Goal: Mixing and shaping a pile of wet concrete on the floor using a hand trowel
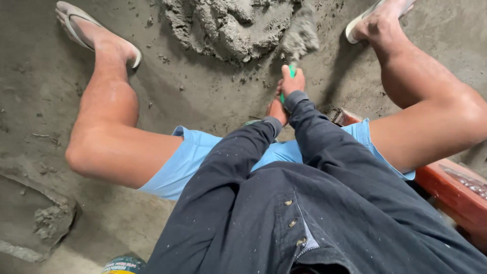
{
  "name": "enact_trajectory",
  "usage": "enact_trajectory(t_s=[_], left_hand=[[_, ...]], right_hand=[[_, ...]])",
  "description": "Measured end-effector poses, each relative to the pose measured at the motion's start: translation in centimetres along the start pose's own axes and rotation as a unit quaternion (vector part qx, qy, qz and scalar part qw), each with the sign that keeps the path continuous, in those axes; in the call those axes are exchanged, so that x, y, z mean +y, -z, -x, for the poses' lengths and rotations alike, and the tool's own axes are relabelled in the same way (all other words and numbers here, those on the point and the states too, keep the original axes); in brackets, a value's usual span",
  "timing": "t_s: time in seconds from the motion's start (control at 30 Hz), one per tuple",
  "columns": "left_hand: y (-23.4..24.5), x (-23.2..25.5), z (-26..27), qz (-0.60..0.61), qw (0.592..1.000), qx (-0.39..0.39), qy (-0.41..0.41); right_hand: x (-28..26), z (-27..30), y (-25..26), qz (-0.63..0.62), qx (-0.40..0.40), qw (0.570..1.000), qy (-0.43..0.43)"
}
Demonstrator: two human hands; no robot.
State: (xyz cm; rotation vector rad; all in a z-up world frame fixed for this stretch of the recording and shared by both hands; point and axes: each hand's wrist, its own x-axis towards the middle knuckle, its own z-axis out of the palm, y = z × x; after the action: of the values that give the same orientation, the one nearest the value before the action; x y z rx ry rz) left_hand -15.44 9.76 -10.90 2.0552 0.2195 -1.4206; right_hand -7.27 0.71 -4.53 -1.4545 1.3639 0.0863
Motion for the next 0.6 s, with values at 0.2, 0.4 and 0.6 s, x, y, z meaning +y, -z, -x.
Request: enact_trajectory(t_s=[0.2, 0.4, 0.6], left_hand=[[2.6, 5.2, -5.1, -0.047, 0.997, 0.0, -0.064], [10.1, 9.8, -8.0, -0.05, 0.991, -0.064, -0.111], [13.5, 11.2, -2.0, -0.045, 0.981, -0.104, -0.158]], right_hand=[[2.5, -12.2, -2.3, 0.196, 0.023, 0.98, 0.04], [-12.1, -9.5, -11.3, 0.335, -0.07, 0.938, 0.057], [-15.9, -3.0, -9.4, 0.346, -0.172, 0.916, 0.111]])
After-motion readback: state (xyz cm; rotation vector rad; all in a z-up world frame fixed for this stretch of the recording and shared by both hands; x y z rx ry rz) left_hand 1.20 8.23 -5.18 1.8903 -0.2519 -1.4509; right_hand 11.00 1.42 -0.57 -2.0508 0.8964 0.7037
